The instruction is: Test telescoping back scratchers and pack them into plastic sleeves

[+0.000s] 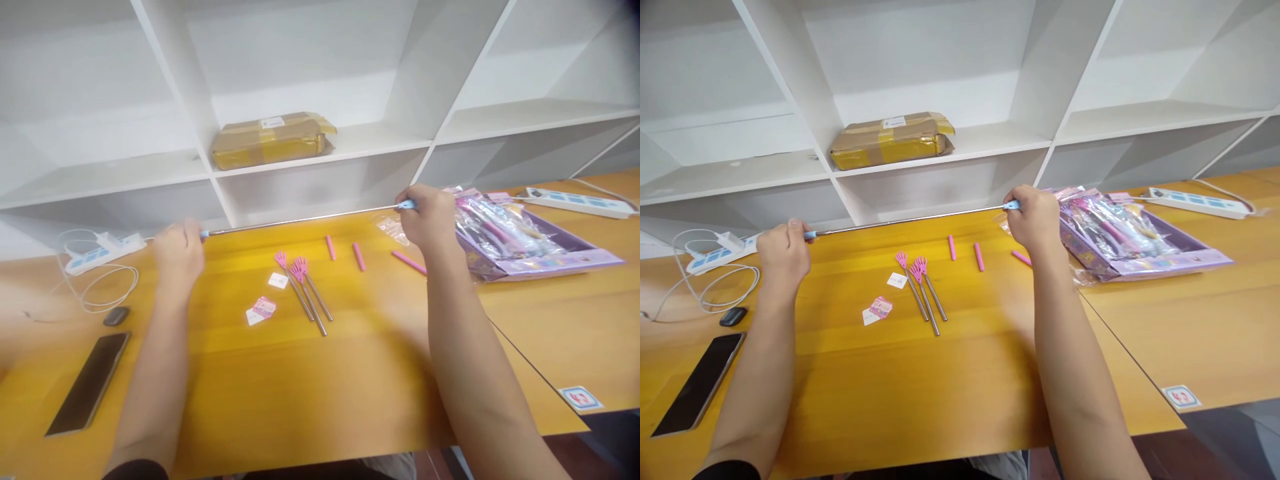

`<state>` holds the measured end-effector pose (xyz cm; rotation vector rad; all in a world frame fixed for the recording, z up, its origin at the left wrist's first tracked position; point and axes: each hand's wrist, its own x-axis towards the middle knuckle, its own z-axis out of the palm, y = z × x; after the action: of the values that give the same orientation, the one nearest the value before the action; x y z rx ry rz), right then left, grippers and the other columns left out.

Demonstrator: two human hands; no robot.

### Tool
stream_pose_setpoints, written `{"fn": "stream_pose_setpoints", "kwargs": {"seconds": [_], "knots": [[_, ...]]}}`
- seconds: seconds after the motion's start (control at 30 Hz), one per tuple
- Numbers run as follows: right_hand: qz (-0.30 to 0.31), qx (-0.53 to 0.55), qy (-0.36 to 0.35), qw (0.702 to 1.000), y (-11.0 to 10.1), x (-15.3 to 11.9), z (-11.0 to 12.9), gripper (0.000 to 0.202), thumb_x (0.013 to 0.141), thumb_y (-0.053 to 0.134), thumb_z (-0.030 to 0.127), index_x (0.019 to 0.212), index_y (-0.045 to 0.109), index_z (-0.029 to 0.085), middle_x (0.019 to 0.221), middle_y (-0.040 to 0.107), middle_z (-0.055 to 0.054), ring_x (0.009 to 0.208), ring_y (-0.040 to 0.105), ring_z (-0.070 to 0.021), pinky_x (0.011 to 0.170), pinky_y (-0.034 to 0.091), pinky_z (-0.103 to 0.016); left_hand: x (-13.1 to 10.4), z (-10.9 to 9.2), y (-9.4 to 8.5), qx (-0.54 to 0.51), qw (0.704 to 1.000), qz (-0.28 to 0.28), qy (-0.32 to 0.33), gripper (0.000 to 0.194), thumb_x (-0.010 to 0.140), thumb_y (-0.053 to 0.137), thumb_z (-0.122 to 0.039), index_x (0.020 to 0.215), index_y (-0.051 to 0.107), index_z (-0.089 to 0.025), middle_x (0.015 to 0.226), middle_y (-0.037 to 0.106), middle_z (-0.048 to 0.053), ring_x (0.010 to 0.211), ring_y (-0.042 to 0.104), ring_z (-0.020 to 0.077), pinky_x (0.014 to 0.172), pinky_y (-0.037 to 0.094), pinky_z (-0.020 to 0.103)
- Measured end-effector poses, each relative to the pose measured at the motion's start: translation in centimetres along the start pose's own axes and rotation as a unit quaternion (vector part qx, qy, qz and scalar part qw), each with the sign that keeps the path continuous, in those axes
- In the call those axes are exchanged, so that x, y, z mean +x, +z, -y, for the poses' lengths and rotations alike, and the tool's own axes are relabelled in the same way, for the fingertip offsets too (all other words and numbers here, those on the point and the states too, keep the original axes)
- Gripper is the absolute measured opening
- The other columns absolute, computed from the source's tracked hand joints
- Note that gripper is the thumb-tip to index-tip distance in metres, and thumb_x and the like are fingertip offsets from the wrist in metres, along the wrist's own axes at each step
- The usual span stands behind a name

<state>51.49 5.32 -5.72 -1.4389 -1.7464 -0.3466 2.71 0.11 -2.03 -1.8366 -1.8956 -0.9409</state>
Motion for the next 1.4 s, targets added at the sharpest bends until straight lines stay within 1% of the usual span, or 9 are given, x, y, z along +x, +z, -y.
{"fn": "stream_pose_setpoints", "kwargs": {"seconds": [0.13,0.23,0.37,0.47,0.57,0.73,0.93,1.2,1.4], "knots": [[-0.018,0.003,0.004,1.0,-0.1,0.2,0.1,0.019,0.073,0.052,0.01,0.077,0.065,0.024,0.083,0.072,-0.007,0.083,0.067,-0.0279,0.073,0.045,-0.035,-0.3,0.0,-0.1,0.051,0.998,-0.036,-0.026,0.05,0.106,0.033,-0.033,0.076,0.07,-0.019,0.068,0.06,0.011,0.071,0.057,0.0269,0.068,0.033,0.038],[-0.021,-0.001,-0.004,1.0,0.5,0.1,2.1,0.02,0.072,0.053,0.009,0.077,0.065,0.023,0.083,0.071,-0.007,0.083,0.066,-0.0275,0.072,0.043,-0.034,-1.2,-1.7,0.0,0.063,0.997,-0.025,-0.02,0.051,0.108,0.032,-0.032,0.073,0.067,-0.018,0.066,0.056,0.01,0.07,0.054,0.0257,0.066,0.028,0.037],[0.01,0.02,-0.034,0.999,3.1,-2.2,10.0,0.025,0.076,0.052,0.003,0.083,0.068,0.021,0.088,0.07,-0.007,0.084,0.063,-0.0242,0.073,0.041,-0.03,-4.2,-6.3,2.0,0.088,0.993,0.058,0.057,0.04,0.106,0.037,-0.024,0.075,0.06,-0.02,0.069,0.057,0.01,0.074,0.055,0.0258,0.063,0.021,0.037],[0.086,0.014,-0.085,0.993,5.4,-5.0,16.7,0.027,0.086,0.051,0.0,0.085,0.069,0.02,0.087,0.069,-0.006,0.079,0.058,-0.0206,0.068,0.033,-0.03,-6.7,-9.4,4.1,0.036,0.987,0.13,0.087,0.038,0.109,0.039,-0.028,0.076,0.057,-0.021,0.075,0.064,0.009,0.079,0.06,0.026,0.063,0.024,0.037],[0.142,-0.007,-0.087,0.986,6.4,-6.6,20.0,0.023,0.094,0.055,0.004,0.087,0.07,0.019,0.089,0.069,-0.006,0.079,0.056,-0.0198,0.062,0.024,-0.032,-7.7,-10.4,4.9,0.012,0.981,0.172,0.095,0.041,0.111,0.035,-0.029,0.076,0.054,-0.023,0.074,0.065,0.008,0.078,0.061,0.0258,0.065,0.028,0.038],[0.197,-0.023,-0.067,0.978,5.7,-5.8,19.3,0.02,0.096,0.055,0.007,0.091,0.071,0.018,0.088,0.069,-0.006,0.075,0.057,-0.0193,0.063,0.022,-0.033,-6.7,-9.7,4.2,-0.01,0.98,0.121,0.16,0.036,0.111,0.033,-0.026,0.079,0.05,-0.024,0.08,0.065,0.008,0.082,0.057,0.0262,0.07,0.033,0.039],[0.255,-0.013,-0.062,0.965,5.2,-5.4,18.7,0.022,0.099,0.054,0.009,0.094,0.073,0.019,0.097,0.072,-0.008,0.079,0.062,-0.0203,0.064,0.024,-0.032,-6.7,-10.0,4.0,-0.059,0.976,0.083,0.192,0.029,0.106,0.04,-0.021,0.079,0.05,-0.025,0.078,0.062,0.008,0.08,0.052,0.0278,0.07,0.035,0.041],[0.268,0.003,-0.071,0.961,4.4,-5.2,18.8,0.02,0.102,0.055,0.012,0.094,0.073,0.019,0.099,0.073,-0.008,0.082,0.063,-0.0203,0.064,0.025,-0.031,-6.8,-10.3,3.4,-0.08,0.965,0.036,0.249,0.015,0.097,0.052,-0.016,0.085,0.059,-0.023,0.081,0.063,0.007,0.08,0.049,0.0277,0.073,0.039,0.042],[0.271,0.002,-0.074,0.96,3.9,-5.0,18.6,0.021,0.1,0.056,0.009,0.092,0.072,0.019,0.1,0.074,-0.006,0.082,0.064,-0.0198,0.064,0.025,-0.031,-6.7,-10.3,3.3,-0.092,0.963,0.051,0.248,0.017,0.096,0.05,-0.012,0.089,0.062,-0.022,0.084,0.066,0.008,0.081,0.05,0.028,0.073,0.04,0.042]]}}
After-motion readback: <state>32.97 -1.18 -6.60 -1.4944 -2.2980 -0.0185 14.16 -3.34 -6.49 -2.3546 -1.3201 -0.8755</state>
